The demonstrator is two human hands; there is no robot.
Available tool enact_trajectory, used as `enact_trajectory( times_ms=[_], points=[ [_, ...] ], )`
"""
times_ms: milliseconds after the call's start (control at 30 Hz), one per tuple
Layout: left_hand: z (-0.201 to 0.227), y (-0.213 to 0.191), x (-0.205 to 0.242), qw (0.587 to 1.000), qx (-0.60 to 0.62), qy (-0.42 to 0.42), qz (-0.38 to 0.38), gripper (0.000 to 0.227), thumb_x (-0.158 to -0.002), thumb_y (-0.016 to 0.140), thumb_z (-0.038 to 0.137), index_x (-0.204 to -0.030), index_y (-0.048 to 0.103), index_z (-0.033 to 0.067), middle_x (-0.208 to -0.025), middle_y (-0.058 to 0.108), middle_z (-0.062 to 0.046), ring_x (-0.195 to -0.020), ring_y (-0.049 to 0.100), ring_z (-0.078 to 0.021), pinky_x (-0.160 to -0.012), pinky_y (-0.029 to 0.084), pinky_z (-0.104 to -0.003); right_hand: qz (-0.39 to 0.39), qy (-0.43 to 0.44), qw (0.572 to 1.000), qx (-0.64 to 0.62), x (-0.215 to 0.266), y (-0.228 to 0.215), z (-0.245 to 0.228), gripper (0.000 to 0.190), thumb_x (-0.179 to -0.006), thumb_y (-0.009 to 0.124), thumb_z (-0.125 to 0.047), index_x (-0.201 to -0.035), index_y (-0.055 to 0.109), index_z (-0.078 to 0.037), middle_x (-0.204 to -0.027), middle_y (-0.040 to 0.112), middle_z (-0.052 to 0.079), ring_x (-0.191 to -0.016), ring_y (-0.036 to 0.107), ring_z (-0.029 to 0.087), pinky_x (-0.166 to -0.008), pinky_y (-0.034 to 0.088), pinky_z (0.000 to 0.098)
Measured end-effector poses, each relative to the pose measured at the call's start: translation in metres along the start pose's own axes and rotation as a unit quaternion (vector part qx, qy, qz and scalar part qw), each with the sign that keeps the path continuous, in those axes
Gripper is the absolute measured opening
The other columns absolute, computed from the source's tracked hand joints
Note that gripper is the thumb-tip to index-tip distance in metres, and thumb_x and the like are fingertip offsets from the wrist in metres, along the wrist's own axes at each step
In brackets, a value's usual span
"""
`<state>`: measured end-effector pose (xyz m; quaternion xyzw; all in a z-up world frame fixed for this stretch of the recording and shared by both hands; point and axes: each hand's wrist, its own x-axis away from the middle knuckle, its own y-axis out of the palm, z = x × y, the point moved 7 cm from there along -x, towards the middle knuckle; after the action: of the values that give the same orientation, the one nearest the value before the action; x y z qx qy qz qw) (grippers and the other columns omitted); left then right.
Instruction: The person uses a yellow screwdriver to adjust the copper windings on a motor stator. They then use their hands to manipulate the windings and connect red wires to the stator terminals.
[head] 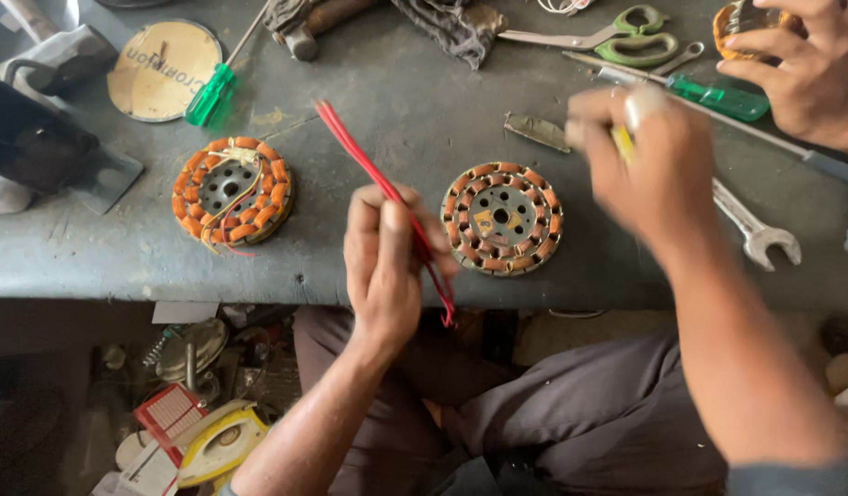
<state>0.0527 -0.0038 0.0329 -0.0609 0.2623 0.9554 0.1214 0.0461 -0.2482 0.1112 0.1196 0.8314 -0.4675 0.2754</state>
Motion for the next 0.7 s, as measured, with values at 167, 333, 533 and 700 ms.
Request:
enact_trajectory(
  times_ms=[167, 333, 533, 700],
  points=[
    [-0.022, -0.006, -0.024, 0.999, 0.011, 0.022, 0.041, 0.022, -0.115, 0.04, 0.026, -0.122, 0.045, 0.0056, -0.078, 0.053, -0.005, -0.053, 0.042, -0.0086, -0.049, 0.039, -0.024, -0.115, -0.035, 0.99, 0.073, -0.053, 0.065, 0.064, 0.031, -0.083, 0.086, -0.025, -0.104, 0.078, -0.003, -0.091, 0.073, 0.017, -0.083, 0.071, 0.033, -0.074, 0.054, 0.041],
    [-0.028, -0.01, -0.016, 0.998, -0.049, 0.023, 0.043, 0.022, -0.115, 0.04, 0.025, -0.123, 0.044, 0.0049, -0.077, 0.053, -0.005, -0.054, 0.041, -0.008, -0.05, 0.039, -0.024, -0.145, 0.042, 0.989, 0.0, -0.038, 0.074, 0.083, 0.015, -0.096, 0.076, -0.014, -0.105, 0.074, -0.003, -0.094, 0.073, 0.015, -0.089, 0.072, 0.03, -0.08, 0.055, 0.0396],
    [-0.023, -0.004, -0.016, 0.995, -0.089, -0.012, 0.047, 0.024, -0.116, 0.038, 0.025, -0.123, 0.045, 0.0031, -0.077, 0.054, -0.005, -0.055, 0.041, -0.0062, -0.052, 0.037, -0.021, -0.203, 0.12, 0.962, -0.135, -0.031, 0.067, 0.077, 0.018, -0.094, 0.071, -0.015, -0.111, 0.073, -0.008, -0.099, 0.074, 0.009, -0.084, 0.073, 0.02, -0.074, 0.06, 0.0334],
    [-0.025, -0.004, -0.017, 0.997, -0.076, -0.015, 0.031, 0.024, -0.116, 0.037, 0.026, -0.123, 0.045, 0.004, -0.076, 0.055, -0.004, -0.055, 0.04, -0.0054, -0.051, 0.038, -0.021, -0.201, 0.036, 0.979, -0.006, -0.031, 0.078, 0.049, 0.026, -0.084, 0.083, -0.023, -0.104, 0.078, -0.007, -0.098, 0.071, 0.011, -0.085, 0.071, 0.023, -0.073, 0.057, 0.036]
  ],
)
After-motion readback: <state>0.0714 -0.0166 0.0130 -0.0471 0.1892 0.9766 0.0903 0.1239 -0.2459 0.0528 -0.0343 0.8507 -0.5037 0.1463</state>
